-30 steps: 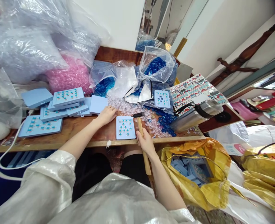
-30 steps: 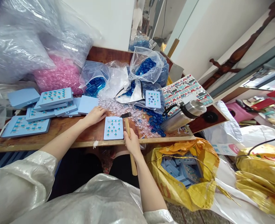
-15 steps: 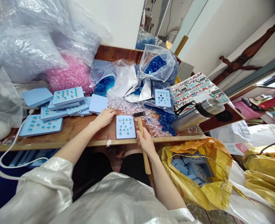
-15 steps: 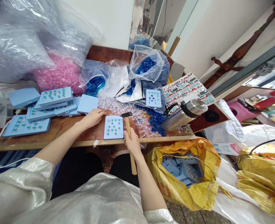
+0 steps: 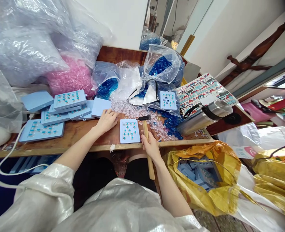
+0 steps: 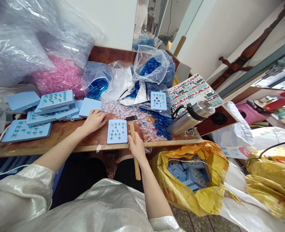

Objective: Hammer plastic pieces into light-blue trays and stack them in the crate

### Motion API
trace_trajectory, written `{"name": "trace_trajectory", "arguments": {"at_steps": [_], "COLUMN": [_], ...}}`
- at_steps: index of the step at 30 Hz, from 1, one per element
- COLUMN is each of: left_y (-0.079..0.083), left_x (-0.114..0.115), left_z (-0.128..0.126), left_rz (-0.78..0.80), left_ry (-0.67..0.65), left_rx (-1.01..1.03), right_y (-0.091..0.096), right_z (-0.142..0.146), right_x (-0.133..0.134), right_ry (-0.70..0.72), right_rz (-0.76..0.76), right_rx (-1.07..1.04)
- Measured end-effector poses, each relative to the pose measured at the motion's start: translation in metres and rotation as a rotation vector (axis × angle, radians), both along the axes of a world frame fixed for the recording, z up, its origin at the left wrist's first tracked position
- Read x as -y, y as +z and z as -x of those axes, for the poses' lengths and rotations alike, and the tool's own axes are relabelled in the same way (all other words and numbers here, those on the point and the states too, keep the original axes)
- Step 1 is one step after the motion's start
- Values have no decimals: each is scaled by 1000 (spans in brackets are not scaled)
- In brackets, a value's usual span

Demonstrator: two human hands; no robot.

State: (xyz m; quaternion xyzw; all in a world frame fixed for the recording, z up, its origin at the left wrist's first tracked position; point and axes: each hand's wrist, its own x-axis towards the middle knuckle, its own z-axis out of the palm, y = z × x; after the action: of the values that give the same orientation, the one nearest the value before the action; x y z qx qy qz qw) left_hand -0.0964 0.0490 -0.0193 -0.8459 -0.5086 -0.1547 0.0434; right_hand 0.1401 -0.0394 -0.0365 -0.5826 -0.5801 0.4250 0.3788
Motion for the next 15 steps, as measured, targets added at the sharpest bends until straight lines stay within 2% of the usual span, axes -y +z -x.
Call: {"name": "trace_trajectory", "arguments": {"at_steps": [3, 8, 13, 15], "left_y": [8, 10, 4, 3], "left_x": [3, 7, 4, 4], "left_z": [-16, -37, -33, -31], "left_rz": [20, 140, 189, 195], "left_ry": [-53, -128, -153, -163], "left_rx": [136, 136, 207, 242], "right_y": [0, 4, 26, 36], "right_z": [0, -2, 1, 5], "right_x": [0, 0, 2, 2], "right_ry": [0, 11, 92, 145], "right_rz": [1, 10, -140, -149], "right_rx": [-9, 21, 281, 415]}}
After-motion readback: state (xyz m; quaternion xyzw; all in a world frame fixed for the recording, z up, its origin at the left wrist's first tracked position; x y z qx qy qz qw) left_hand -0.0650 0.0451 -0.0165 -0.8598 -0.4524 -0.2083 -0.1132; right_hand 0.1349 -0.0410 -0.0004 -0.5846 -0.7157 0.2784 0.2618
